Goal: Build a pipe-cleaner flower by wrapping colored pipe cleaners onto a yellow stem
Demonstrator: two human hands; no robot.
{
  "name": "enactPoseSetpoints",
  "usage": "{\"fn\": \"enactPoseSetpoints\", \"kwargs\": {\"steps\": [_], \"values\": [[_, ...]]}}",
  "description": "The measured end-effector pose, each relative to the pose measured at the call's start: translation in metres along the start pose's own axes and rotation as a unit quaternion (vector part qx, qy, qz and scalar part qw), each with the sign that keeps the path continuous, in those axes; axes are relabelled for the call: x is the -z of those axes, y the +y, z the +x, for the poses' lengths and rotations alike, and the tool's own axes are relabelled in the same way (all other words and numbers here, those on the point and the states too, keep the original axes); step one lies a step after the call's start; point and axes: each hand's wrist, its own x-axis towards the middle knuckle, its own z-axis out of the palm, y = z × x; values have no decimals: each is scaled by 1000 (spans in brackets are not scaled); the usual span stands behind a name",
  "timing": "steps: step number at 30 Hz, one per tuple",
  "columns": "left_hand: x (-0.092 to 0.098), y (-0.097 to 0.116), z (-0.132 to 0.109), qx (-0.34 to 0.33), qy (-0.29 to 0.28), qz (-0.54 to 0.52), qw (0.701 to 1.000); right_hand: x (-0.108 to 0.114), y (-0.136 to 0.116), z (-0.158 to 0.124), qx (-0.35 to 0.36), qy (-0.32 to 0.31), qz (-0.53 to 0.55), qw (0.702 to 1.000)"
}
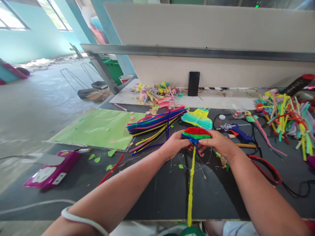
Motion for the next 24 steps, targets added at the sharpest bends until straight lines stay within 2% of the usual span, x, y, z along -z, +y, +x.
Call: {"fn": "enactPoseSetpoints", "kwargs": {"steps": [10, 12, 16, 21, 24], "values": [[3, -8, 4, -36, 79, 162, 983, 1, 1, -1, -28, 4, 3, 1000], [3, -6, 3, -20, 59, 138, 988, 0, 1, -1, -26, 13, 8, 1000], [0, -2, 1, 21, 13, 8, 1000, 1, 2, 0, -24, 26, -1, 999], [-6, -3, 0, 12, 57, -30, 998, 2, 3, 1, -23, 17, -35, 999], [-6, -3, 0, 24, 52, -58, 997, 2, 2, 0, -9, 14, -46, 999]]}}
